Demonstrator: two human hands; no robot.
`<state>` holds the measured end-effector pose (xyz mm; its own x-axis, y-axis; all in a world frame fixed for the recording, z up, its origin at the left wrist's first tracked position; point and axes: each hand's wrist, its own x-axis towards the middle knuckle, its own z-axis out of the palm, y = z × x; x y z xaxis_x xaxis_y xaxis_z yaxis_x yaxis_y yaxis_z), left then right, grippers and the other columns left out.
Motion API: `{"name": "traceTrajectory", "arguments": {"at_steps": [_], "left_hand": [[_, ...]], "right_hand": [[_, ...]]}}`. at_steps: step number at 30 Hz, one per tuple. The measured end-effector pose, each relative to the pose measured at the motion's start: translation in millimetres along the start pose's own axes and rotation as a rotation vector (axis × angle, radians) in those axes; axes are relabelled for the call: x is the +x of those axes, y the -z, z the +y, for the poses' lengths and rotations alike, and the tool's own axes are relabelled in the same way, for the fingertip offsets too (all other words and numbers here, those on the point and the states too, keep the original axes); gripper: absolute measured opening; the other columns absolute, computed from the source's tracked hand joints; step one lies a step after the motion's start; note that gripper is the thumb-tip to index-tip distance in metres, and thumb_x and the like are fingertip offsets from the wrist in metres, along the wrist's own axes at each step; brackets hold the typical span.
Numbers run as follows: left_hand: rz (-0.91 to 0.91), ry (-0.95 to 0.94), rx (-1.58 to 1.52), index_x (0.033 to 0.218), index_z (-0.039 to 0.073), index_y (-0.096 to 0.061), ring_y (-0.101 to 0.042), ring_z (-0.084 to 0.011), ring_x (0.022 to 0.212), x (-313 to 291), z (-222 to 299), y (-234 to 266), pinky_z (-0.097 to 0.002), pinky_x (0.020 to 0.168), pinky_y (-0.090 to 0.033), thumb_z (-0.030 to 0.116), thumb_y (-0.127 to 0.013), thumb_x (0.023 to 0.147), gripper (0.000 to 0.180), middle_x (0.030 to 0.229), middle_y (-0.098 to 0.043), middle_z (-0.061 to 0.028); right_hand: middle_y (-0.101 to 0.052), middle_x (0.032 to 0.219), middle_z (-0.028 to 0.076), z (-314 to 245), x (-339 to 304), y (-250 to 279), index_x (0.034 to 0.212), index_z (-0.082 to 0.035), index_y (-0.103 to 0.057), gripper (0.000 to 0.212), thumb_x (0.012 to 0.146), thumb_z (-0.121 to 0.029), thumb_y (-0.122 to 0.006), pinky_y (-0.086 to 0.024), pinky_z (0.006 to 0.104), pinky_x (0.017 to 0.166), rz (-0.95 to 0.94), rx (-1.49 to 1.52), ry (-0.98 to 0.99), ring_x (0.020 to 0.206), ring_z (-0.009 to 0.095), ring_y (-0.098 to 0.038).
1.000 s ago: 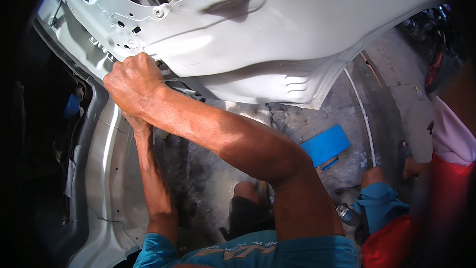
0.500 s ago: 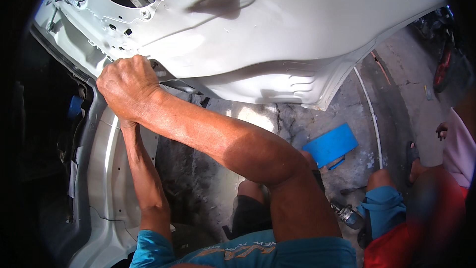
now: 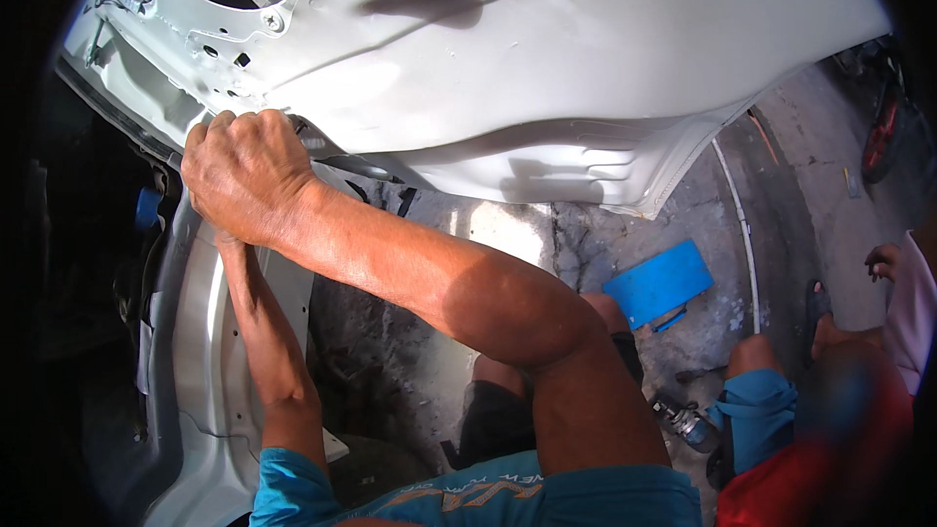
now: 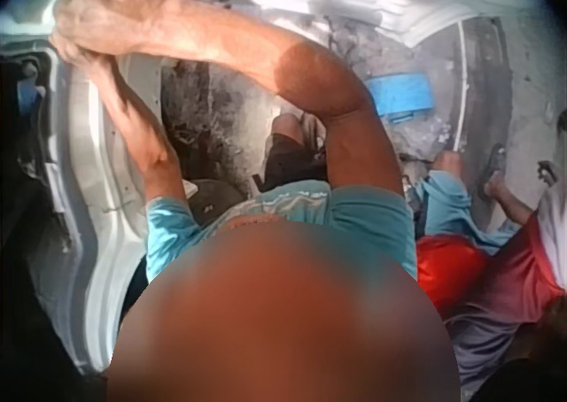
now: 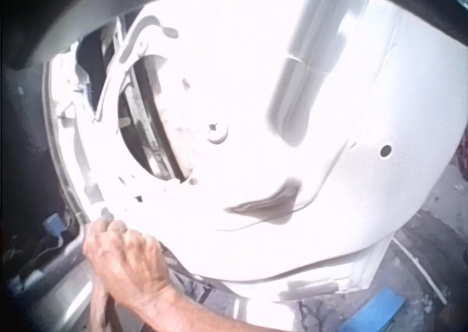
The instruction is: The person uses locking pliers to grip and pull a metal tab on the inner panel of a white car door. They repeatedly reposition the pliers and apply force to adjust the tab's position.
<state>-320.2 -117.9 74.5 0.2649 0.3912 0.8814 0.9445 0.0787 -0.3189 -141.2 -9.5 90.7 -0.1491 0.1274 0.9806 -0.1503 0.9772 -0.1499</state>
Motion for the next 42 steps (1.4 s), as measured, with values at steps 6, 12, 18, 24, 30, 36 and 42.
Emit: {"name": "traceTrajectory", "arguments": {"at_steps": [6,12,18,24,30,36,42], "left_hand": [[0.024,-0.073,0.051,0.098,0.005,-0.068,-0.062,-0.0296,0.082,10.4,5.1,0.1,-0.0443,0.081,-0.047,0.009,-0.080,0.079,0.023,0.084,-0.062,-0.0068],[-0.027,0.050,-0.015,0.098,0.004,-0.067,-0.061,-0.0286,0.080,-1.7,-8.3,3.8,-0.0436,0.080,-0.046,0.005,-0.080,0.077,0.025,0.083,-0.061,-0.0071],[0.031,0.022,0.058,0.103,0.001,-0.069,-0.061,-0.0274,0.078,6.9,18.9,6.8,-0.0419,0.080,-0.046,0.002,-0.079,0.077,0.028,0.082,-0.060,-0.0086],[-0.015,-0.107,0.192,0.107,-0.001,-0.068,-0.065,-0.0290,0.083,12.9,13.7,17.1,-0.0418,0.081,-0.047,0.002,-0.078,0.079,0.031,0.090,-0.066,-0.0116],[0.018,-0.173,0.407,0.108,0.007,-0.068,-0.069,-0.0217,0.090,26.4,13.3,26.7,-0.0376,0.092,-0.039,0.010,-0.081,0.079,0.032,0.094,-0.072,-0.0069],[0.075,-0.166,0.532,0.105,0.019,-0.073,-0.068,-0.0155,0.096,38.2,21.5,23.4,-0.0372,0.093,-0.031,0.023,-0.082,0.080,0.027,0.097,-0.074,0.0032],[0.146,-0.062,0.597,0.105,0.025,-0.072,-0.062,-0.0110,0.106,42.1,28.7,17.4,-0.0387,0.095,-0.028,0.029,-0.083,0.077,0.030,0.101,-0.070,0.0101]], "right_hand": [[-0.054,0.051,0.007,1.2,1.4,8.4,0.069,-0.001,-0.064,0.015,0.074,-0.011,-0.074,-0.042,0.0297,0.036,-0.005,-0.012,0.005,0.044,0.012,-0.060],[-0.050,0.048,0.005,0.0,1.3,7.2,0.067,-0.001,-0.063,0.016,0.073,-0.010,-0.074,-0.041,0.0287,0.035,-0.014,-0.017,0.012,0.042,0.011,-0.057],[-0.053,0.049,0.004,3.1,-1.1,14.5,0.069,-0.002,-0.064,0.015,0.074,-0.011,-0.074,-0.041,0.0293,0.036,-0.023,-0.032,0.023,0.043,0.011,-0.059],[-0.054,0.051,0.005,1.9,-2.0,15.6,0.071,-0.004,-0.063,0.014,0.076,-0.011,-0.074,-0.042,0.0303,0.036,-0.010,-0.007,0.011,0.043,0.013,-0.061],[-0.057,0.054,0.005,0.4,-3.4,14.1,0.075,-0.006,-0.065,0.020,0.088,-0.018,-0.075,-0.044,0.0308,0.037,0.023,0.055,-0.047,0.042,0.016,-0.061],[-0.061,0.058,0.006,5.0,-3.7,10.6,0.076,-0.007,-0.065,0.026,0.089,-0.024,-0.078,-0.046,0.0314,0.039,0.093,-0.040,-0.012,0.045,0.019,-0.062],[-0.065,0.064,0.009,1.6,-2.3,18.2,0.093,-0.005,-0.064,0.048,0.094,-0.053,-0.072,-0.054,0.0315,0.046,-0.141,-0.065,0.061,0.055,0.019,-0.069]]}}
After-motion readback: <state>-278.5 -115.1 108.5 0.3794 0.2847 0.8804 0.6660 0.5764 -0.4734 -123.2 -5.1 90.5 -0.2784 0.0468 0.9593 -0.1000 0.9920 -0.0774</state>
